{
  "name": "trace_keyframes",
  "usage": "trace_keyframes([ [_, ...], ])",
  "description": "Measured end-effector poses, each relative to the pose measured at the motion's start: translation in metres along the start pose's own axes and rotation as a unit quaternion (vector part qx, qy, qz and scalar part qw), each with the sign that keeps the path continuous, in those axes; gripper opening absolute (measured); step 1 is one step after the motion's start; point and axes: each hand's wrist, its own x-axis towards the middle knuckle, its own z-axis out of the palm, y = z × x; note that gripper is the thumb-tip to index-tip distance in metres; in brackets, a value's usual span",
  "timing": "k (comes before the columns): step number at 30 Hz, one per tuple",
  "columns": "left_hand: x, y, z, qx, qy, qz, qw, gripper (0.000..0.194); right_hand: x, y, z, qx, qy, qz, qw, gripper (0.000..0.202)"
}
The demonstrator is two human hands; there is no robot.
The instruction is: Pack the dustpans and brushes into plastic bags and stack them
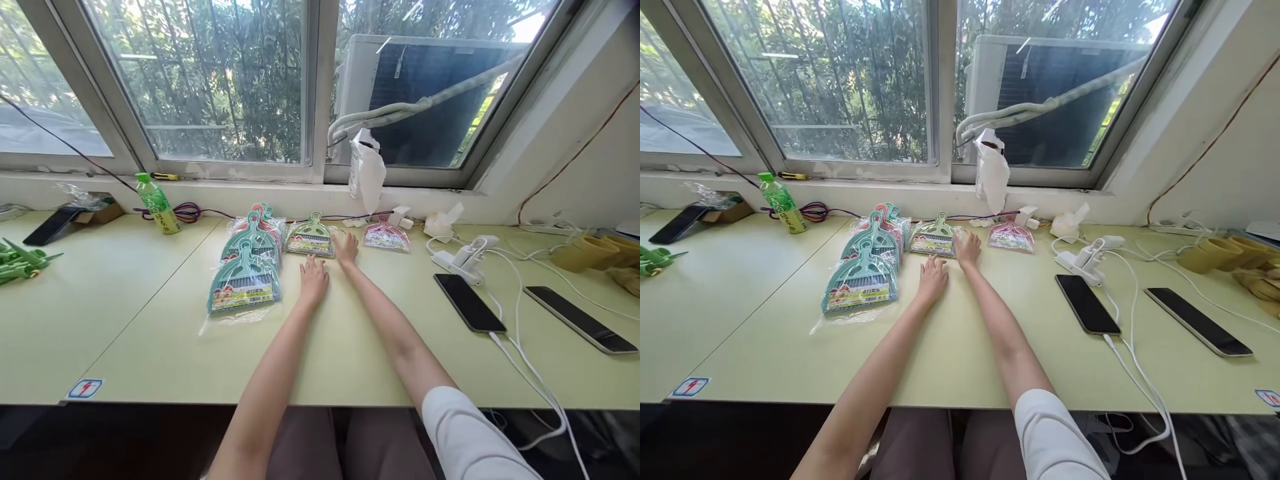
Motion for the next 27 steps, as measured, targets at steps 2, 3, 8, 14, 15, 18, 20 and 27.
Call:
trace_keyframes([
  [2,0.0,0.0,0.0,0.001,-0.003,0.0,1.0,0.041,0.012,0.024,-0.014,-0.009,0.048,0.046,0.998,0.055],
  [3,0.001,0.0,-0.001,0.001,-0.004,0.001,1.0,0.04,0.02,0.041,-0.024,-0.034,0.09,0.08,0.992,0.054],
  [8,0.004,-0.001,0.001,-0.002,-0.009,0.007,1.0,0.038,0.048,0.145,-0.08,-0.136,0.057,0.204,0.968,0.058],
  [14,0.005,-0.002,0.003,0.0,0.004,0.03,1.0,0.036,0.041,0.182,-0.108,-0.12,-0.004,0.124,0.985,0.033],
  [15,0.004,-0.002,0.002,-0.004,0.011,0.033,0.999,0.035,0.035,0.18,-0.111,-0.105,0.005,0.125,0.987,0.031],
  [18,0.003,0.0,-0.001,-0.038,0.051,0.039,0.997,0.032,0.013,0.172,-0.121,-0.041,0.032,0.141,0.989,0.024],
  [20,0.005,0.003,-0.002,-0.105,0.081,0.043,0.99,0.027,-0.004,0.168,-0.131,0.019,0.069,0.156,0.985,0.022],
  [27,0.003,0.036,0.004,-0.628,-0.065,-0.187,0.753,0.017,-0.047,0.139,-0.161,0.319,0.02,0.021,0.947,0.039],
])
